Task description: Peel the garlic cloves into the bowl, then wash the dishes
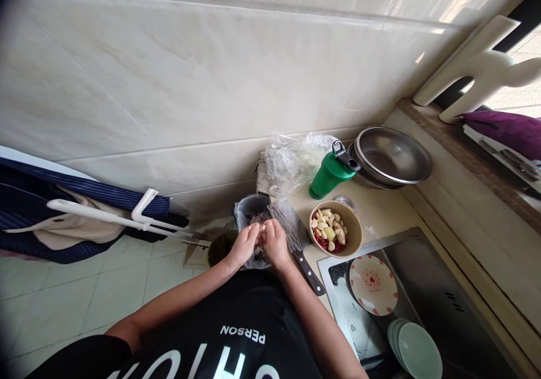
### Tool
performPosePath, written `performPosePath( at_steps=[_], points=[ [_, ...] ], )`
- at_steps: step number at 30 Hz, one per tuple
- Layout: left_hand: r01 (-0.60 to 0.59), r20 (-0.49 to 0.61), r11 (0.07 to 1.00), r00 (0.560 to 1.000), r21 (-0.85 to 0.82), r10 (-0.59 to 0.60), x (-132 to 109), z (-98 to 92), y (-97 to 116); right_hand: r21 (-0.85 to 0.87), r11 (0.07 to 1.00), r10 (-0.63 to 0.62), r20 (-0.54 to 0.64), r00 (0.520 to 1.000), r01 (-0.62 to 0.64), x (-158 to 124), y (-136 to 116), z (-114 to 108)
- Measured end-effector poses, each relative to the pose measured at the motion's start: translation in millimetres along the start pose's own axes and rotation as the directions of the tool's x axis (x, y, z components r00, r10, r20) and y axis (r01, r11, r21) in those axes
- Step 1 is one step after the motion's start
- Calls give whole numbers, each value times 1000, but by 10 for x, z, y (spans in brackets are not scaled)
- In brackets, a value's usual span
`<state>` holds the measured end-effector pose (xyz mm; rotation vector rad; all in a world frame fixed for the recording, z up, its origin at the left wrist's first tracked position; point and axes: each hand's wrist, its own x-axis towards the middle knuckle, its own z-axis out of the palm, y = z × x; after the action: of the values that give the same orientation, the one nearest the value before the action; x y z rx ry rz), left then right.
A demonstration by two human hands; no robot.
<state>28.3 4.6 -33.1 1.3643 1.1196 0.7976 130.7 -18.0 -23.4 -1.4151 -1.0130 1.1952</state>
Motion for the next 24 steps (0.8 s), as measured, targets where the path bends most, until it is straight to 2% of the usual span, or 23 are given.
performPosePath(
  at_steps=[3, 5, 7, 9, 11, 14, 18, 24],
  points=[
    [17, -12, 998, 1000, 67, -16, 5, -47, 10, 208, 960, 176, 70, 982, -187, 14, 44, -19],
    [3, -34, 993, 999, 122, 1, 1, -83, 25, 205, 965, 159, 34, 987, -162, 12, 74, -45],
    [-17, -62, 988, 998, 156, 27, -10, -110, 40, 140, 988, 73, -17, 997, -70, 7, 92, -77],
    [-46, -81, 983, 995, 178, 62, -24, -123, 49, 61, 997, -41, -20, 999, 42, -2, 91, -105],
    [-80, -68, 978, 993, 195, 95, -35, -123, 51, 48, 993, -104, 4, 995, 103, -14, 79, -114],
    [-102, -8, 975, 994, 197, 106, -39, -107, 50, 206, 978, -37, 12, 999, 34, -34, 72, -80],
    [-85, 3, 973, 996, 213, 86, -37, -80, 52, 468, 881, 57, 41, 997, -70, -41, 86, -4],
    [-67, -24, 956, 997, 285, 77, -37, -89, -116, 611, 785, 82, 64, 995, -104, 17, 74, -70]
  ],
)
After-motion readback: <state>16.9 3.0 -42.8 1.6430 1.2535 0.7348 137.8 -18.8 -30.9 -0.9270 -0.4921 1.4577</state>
